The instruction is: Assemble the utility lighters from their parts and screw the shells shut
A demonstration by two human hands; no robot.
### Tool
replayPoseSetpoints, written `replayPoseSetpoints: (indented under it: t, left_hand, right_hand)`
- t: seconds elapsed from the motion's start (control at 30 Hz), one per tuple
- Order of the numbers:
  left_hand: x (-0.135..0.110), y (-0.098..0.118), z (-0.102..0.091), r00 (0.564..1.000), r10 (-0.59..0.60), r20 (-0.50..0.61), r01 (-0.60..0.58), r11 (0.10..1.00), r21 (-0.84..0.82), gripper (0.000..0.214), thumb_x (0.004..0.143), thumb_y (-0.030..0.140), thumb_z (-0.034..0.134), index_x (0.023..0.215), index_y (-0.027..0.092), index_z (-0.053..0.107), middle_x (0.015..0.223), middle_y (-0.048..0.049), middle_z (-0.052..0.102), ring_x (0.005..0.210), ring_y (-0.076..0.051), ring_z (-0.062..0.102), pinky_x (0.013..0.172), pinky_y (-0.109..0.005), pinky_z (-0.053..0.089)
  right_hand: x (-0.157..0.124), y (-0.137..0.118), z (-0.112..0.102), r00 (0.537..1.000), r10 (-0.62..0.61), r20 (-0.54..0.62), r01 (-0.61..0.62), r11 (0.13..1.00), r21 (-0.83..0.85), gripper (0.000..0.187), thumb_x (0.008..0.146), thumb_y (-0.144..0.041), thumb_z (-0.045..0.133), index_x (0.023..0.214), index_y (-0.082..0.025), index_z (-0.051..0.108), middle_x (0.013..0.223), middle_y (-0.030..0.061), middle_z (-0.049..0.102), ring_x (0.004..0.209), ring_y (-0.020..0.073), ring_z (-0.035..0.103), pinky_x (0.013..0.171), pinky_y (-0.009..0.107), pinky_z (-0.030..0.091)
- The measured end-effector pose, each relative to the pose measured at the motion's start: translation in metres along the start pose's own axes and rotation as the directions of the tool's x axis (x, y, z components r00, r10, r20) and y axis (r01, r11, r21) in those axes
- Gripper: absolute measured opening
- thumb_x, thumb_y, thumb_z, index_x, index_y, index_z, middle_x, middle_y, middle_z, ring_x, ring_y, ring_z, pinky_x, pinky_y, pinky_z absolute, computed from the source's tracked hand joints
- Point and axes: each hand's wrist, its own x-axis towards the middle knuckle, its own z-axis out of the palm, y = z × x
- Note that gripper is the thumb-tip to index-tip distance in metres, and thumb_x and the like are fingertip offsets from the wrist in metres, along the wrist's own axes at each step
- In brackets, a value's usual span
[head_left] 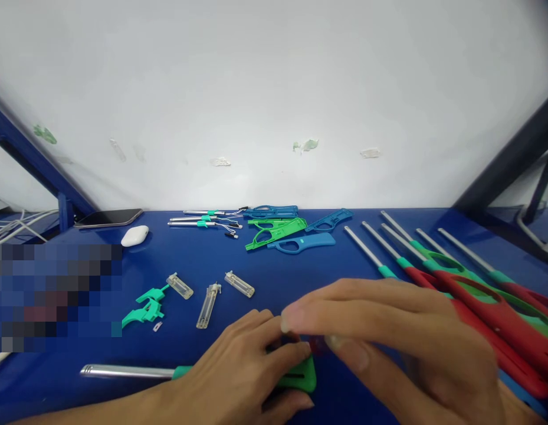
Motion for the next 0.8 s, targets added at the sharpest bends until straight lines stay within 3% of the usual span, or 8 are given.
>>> replayPoseSetpoints:
  t: [0.1, 0.23, 0.37, 0.43, 0.53, 0.7, 0.8]
  left_hand:
    - [-0.001, 0.0, 0.004, 0.998, -0.043, -0.04, 0.042, 0.998, -0.045, 0.041, 0.087, 0.033, 0.094, 0.122, 0.029, 0.074, 0.122, -0.0008, 0.079, 0.101, -0.028, 0.075, 0.095, -0.043, 0.06]
    - [0.0, -0.001, 0.009, 0.994, -0.066, -0.084, 0.057, 0.993, -0.101, 0.046, 0.084, 0.028, 0.096, 0.125, 0.031, 0.074, 0.117, 0.0003, 0.08, 0.102, -0.027, 0.075, 0.095, -0.042, 0.06]
    - [0.003, -0.006, 0.009, 0.994, -0.061, -0.088, 0.053, 0.994, -0.098, 0.041, 0.09, 0.031, 0.092, 0.126, 0.028, 0.074, 0.119, -0.0033, 0.079, 0.102, -0.029, 0.076, 0.094, -0.046, 0.062]
    - [0.003, -0.009, 0.008, 0.995, -0.061, -0.079, 0.053, 0.993, -0.103, 0.038, 0.094, 0.033, 0.087, 0.129, 0.028, 0.073, 0.123, -0.0048, 0.079, 0.105, -0.03, 0.076, 0.097, -0.049, 0.061]
    - [0.002, -0.01, 0.007, 0.996, -0.06, -0.066, 0.051, 0.991, -0.126, 0.034, 0.099, 0.035, 0.081, 0.131, 0.029, 0.072, 0.127, -0.0047, 0.077, 0.108, -0.031, 0.075, 0.103, -0.053, 0.059]
    - [0.003, -0.009, 0.006, 0.994, -0.088, -0.06, 0.08, 0.989, -0.128, 0.035, 0.097, 0.034, 0.084, 0.13, 0.029, 0.074, 0.121, -0.0044, 0.078, 0.107, -0.029, 0.074, 0.105, -0.052, 0.059]
    - [0.004, -0.009, 0.007, 0.996, -0.066, -0.056, 0.058, 0.989, -0.135, 0.035, 0.099, 0.032, 0.081, 0.133, 0.029, 0.073, 0.127, -0.0042, 0.078, 0.111, -0.03, 0.074, 0.108, -0.052, 0.057]
  right_hand:
    - [0.004, 0.003, -0.001, 1.0, 0.014, -0.007, -0.013, 0.991, 0.132, 0.029, 0.098, -0.006, 0.066, 0.116, -0.024, 0.079, 0.104, -0.001, 0.086, 0.092, 0.0131, 0.082, 0.087, 0.017, 0.065]
    - [0.004, 0.009, -0.003, 0.999, -0.002, -0.046, 0.005, 0.999, 0.048, 0.022, 0.098, -0.009, 0.073, 0.114, -0.021, 0.082, 0.098, 0.0005, 0.082, 0.085, 0.009, 0.079, 0.079, 0.011, 0.061]
    - [0.002, 0.009, -0.002, 0.999, 0.038, -0.026, -0.034, 0.99, 0.137, 0.03, 0.102, -0.006, 0.062, 0.119, -0.023, 0.08, 0.112, -0.0006, 0.084, 0.104, 0.011, 0.08, 0.094, 0.016, 0.062]
    - [0.002, 0.009, -0.001, 0.999, 0.032, -0.04, -0.025, 0.984, 0.174, 0.029, 0.101, -0.003, 0.064, 0.115, -0.023, 0.079, 0.105, -0.0025, 0.083, 0.098, 0.0096, 0.079, 0.09, 0.015, 0.061]
    - [0.003, 0.009, 0.0, 0.997, 0.04, -0.071, -0.033, 0.995, 0.099, 0.02, 0.096, -0.01, 0.078, 0.111, -0.022, 0.082, 0.097, -0.002, 0.078, 0.085, 0.0079, 0.074, 0.08, 0.011, 0.059]
    - [0.003, 0.012, 0.001, 0.998, 0.059, 0.008, -0.059, 0.981, 0.186, 0.036, 0.101, -0.004, 0.062, 0.125, -0.025, 0.079, 0.113, 0.0002, 0.083, 0.1, 0.0118, 0.078, 0.09, 0.017, 0.062]
    - [0.003, 0.013, 0.0, 0.998, 0.018, -0.061, -0.012, 0.995, 0.101, 0.028, 0.097, -0.007, 0.074, 0.118, -0.025, 0.081, 0.1, -0.0012, 0.08, 0.087, 0.0104, 0.076, 0.081, 0.014, 0.062]
